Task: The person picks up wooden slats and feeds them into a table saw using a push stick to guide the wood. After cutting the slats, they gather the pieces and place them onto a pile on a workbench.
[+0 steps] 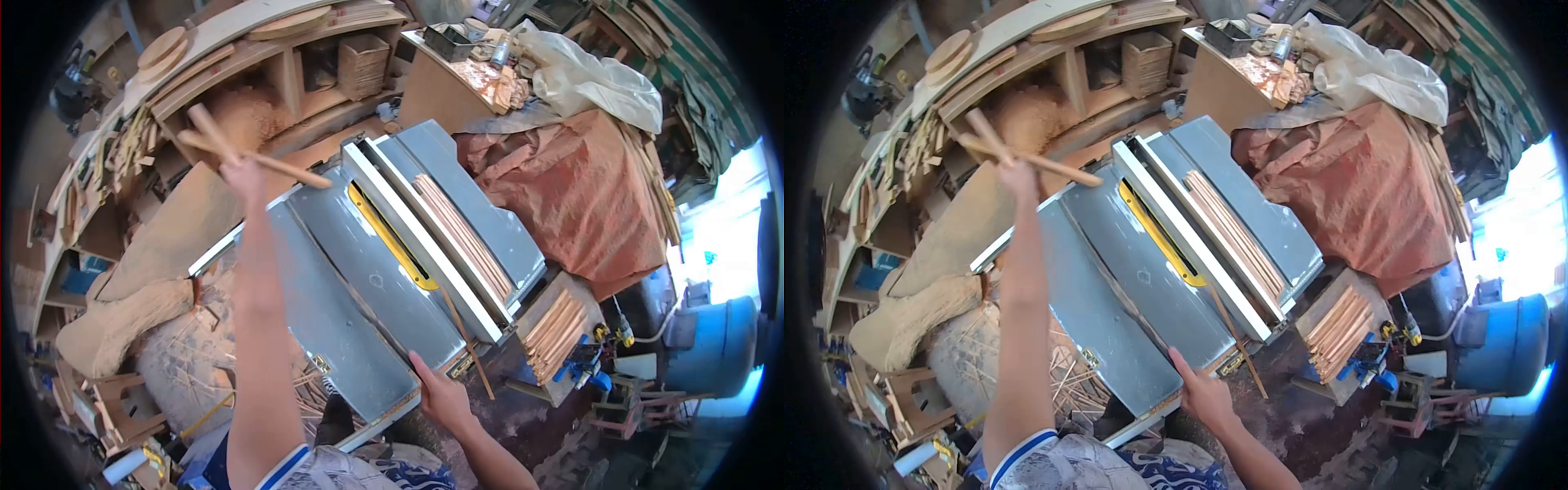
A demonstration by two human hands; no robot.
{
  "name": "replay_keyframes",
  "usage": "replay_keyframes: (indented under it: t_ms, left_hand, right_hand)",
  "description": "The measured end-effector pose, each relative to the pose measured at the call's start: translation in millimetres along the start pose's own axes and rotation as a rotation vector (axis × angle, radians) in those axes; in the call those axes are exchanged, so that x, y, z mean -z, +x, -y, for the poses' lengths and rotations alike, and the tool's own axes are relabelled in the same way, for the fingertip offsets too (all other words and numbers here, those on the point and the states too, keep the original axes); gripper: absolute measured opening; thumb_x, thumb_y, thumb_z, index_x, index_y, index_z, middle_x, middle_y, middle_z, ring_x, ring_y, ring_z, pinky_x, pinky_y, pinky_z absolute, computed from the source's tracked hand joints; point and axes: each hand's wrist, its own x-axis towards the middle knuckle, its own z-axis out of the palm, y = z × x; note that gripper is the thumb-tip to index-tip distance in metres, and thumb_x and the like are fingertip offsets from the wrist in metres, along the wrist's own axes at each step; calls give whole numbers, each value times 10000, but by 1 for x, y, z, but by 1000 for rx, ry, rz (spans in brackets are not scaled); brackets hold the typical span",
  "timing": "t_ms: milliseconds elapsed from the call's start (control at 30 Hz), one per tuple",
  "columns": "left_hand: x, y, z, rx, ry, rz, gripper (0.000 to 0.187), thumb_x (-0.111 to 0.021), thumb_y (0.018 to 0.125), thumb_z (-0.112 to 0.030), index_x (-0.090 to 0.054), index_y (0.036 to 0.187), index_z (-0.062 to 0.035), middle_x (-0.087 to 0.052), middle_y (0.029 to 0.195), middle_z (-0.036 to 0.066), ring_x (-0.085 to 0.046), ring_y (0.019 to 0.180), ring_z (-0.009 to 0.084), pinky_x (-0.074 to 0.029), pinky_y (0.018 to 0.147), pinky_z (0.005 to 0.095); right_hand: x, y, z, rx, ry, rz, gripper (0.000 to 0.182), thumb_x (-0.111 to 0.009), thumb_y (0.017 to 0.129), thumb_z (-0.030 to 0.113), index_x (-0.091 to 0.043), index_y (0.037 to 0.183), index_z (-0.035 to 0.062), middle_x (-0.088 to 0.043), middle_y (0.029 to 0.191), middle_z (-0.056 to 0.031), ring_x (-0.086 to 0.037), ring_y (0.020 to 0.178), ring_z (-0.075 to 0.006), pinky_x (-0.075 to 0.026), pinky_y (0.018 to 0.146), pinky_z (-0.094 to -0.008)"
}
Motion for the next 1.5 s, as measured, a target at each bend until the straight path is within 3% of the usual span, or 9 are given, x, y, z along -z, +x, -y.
replay_keyframes:
  t_ms: [33, 100, 200, 333, 567, 733, 900, 1133, 1500]
  left_hand:
    - [47, -10, -46, -95, -101, -143, 334, -718, 865, -136, -548, 1109, 16, -673, 1017, 144, -673, 845, 322, -537, 768, 466]
    - [147, 58, -20, -106, -77, -253, 323, -711, 859, -106, -568, 1130, -5, -679, 1048, 146, -670, 843, 275, -541, 727, 433]
    - [320, -37, -101, -50, -235, -180, 291, -714, 924, -117, -587, 1177, -50, -692, 997, 83, -618, 721, 125, -488, 587, 289]
    - [539, -192, -119, -103, -87, -194, 167, -666, 1006, -116, -598, 1149, -65, -601, 792, -22, -510, 552, 53, -379, 458, 226]
    - [737, -543, -103, 22, 204, -591, 243, -679, 982, -132, -549, 1144, -5, -631, 821, 47, -653, 692, 160, -530, 584, 270]
    - [812, -701, -74, 73, 405, -1053, 261, -738, 919, -154, -584, 1073, -10, -624, 885, 36, -594, 778, 158, -510, 696, 322]
    - [878, -720, -75, 276, 283, -1242, 275, -734, 906, -152, -621, 1096, 12, -666, 939, 81, -631, 816, 184, -532, 753, 339]
    - [947, -644, -66, 264, 217, -1227, 337, -790, 895, -216, -669, 1100, 23, -721, 1002, 108, -688, 899, 216, -549, 824, 364]
    - [1015, -558, -32, 424, 486, -1249, 439, -770, 896, -309, -670, 1182, 9, -751, 1049, 156, -717, 977, 309, -532, 899, 419]
  right_hand:
    - [-2, -19, -20, 28, 18, 11, 762, -591, 907, 48, -390, 1610, 264, -690, 913, -162, -691, 790, -407, -561, 685, -499]
    - [-2, -61, -58, -19, 105, -25, 719, -597, 901, 46, -449, 1579, 233, -698, 945, -187, -691, 803, -418, -564, 703, -501]
    - [7, -117, -119, 5, 150, -231, 678, -596, 891, 35, -501, 1546, 186, -698, 963, -209, -696, 823, -428, -569, 732, -491]
    - [39, -157, -178, -52, 147, -26, 657, -599, 895, 24, -506, 1538, 122, -710, 1091, -261, -698, 954, -471, -563, 805, -485]
    - [54, -166, -207, 34, 160, -75, 704, -565, 900, 2, -445, 1580, 138, -689, 1106, -277, -665, 1010, -471, -517, 894, -509]
    - [-2, -168, -218, 193, 434, 105, 630, -497, 955, -21, -404, 1578, -5, -614, 1429, -271, -591, 1347, -354, -425, 1135, -380]
    - [17, -174, -140, 383, 492, 493, 597, -498, 956, -14, -440, 1550, -38, -557, 1511, -235, -523, 1412, -295, -373, 1172, -358]
    - [-1, -162, -138, 441, 490, 181, 595, -524, 946, -13, -457, 1536, -52, -615, 1423, -233, -604, 1264, -274, -436, 1093, -350]
    - [-24, -194, -99, 361, 444, 193, 615, -509, 910, -32, -459, 1522, -73, -610, 1430, -220, -593, 1282, -273, -429, 1092, -340]
